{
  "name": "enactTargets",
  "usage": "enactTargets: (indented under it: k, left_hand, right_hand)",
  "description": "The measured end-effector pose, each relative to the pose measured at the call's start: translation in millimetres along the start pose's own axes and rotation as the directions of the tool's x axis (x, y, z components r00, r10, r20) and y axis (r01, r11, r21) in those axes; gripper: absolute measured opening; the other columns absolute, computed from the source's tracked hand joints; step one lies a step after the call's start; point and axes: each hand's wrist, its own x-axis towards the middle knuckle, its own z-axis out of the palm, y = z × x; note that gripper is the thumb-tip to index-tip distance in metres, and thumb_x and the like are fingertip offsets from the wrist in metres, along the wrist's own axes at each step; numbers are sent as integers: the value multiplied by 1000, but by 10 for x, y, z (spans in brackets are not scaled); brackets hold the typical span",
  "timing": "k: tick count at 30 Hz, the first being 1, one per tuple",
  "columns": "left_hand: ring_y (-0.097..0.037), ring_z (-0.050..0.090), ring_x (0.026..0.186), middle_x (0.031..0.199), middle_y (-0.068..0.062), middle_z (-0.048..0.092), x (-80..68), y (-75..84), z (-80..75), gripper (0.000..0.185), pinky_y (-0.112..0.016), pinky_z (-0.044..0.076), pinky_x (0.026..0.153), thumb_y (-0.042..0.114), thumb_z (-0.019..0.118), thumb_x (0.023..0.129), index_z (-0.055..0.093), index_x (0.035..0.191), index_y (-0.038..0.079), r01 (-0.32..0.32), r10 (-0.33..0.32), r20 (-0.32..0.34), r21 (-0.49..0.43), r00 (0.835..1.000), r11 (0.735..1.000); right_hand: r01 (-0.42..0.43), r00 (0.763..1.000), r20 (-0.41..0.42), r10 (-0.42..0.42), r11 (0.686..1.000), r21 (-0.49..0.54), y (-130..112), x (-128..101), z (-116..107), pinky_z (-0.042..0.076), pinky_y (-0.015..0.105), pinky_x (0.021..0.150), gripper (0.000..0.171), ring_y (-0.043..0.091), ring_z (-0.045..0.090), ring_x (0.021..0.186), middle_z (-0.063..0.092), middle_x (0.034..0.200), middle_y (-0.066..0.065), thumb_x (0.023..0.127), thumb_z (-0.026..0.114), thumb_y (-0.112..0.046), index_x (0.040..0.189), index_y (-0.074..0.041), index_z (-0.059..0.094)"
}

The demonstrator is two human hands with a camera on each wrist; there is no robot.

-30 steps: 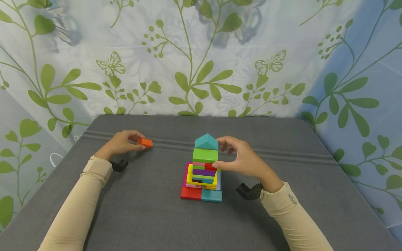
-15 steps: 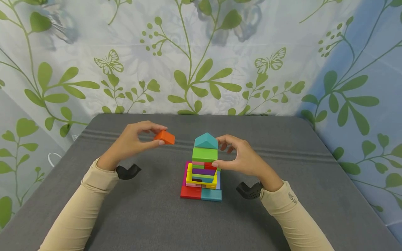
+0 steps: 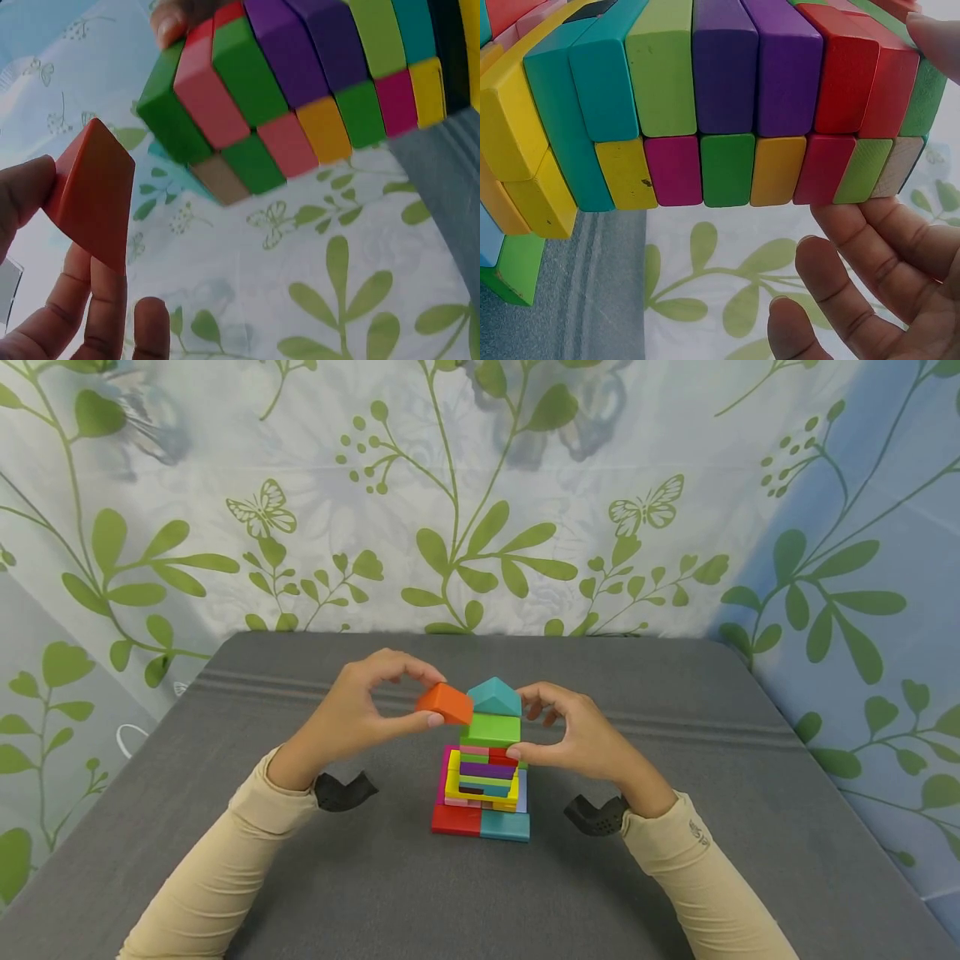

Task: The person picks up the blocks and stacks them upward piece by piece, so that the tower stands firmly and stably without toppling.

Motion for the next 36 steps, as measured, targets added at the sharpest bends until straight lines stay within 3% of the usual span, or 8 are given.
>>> enactTargets:
  k: [5,11,22,25,31,36]
  left_hand:
    - [-21,62,109,112,-3,76,60,38,171,36,-46,50,98,16,93,85,78,116,5,-50,50,22,11,999,999]
    - [-20,56,105,110,-7,71,119,64,340,36,-39,51,91,20,94,86,80,116,7,-65,63,31,55,998,996]
    - [-19,53,95,101,-3,68,161,26,461,41,-35,48,85,24,96,83,79,116,7,-96,97,-4,118,995,988]
    - [-19,54,101,109,-5,68,151,15,442,50,-37,48,90,24,96,83,76,125,6,-78,78,3,80,997,994]
    - [-27,53,130,145,-10,66,112,-65,347,62,-51,46,109,21,87,92,66,148,6,27,-24,73,-36,997,999]
    - [-31,54,129,148,-9,67,81,-125,320,57,-54,46,109,18,80,98,64,151,7,81,-73,132,-50,989,995]
  right_hand:
    - [10,1000,0,-10,1000,5,9,6,-1,54,31,89,48,14,60,104,69,119,2,90,86,-9,133,-2,67]
    - [20,1000,-1,-20,1000,-2,16,11,-2,54,32,88,47,14,62,103,70,118,1,90,87,-11,132,-2,68]
    - [11,1000,1,-11,1000,1,12,12,2,54,32,89,46,14,62,105,70,118,0,91,86,-12,132,-3,68]
    - [4,1000,1,-4,1000,-3,9,14,1,54,33,89,46,15,63,104,70,118,1,91,86,-12,132,-2,68]
    - [-7,1000,1,7,1000,-13,0,3,-16,55,33,87,60,16,62,102,69,119,3,93,87,-20,143,0,60]
    - [2,1000,-16,-2,1000,-2,-4,-7,-8,54,33,87,57,17,62,101,68,119,3,97,81,-20,145,-2,57]
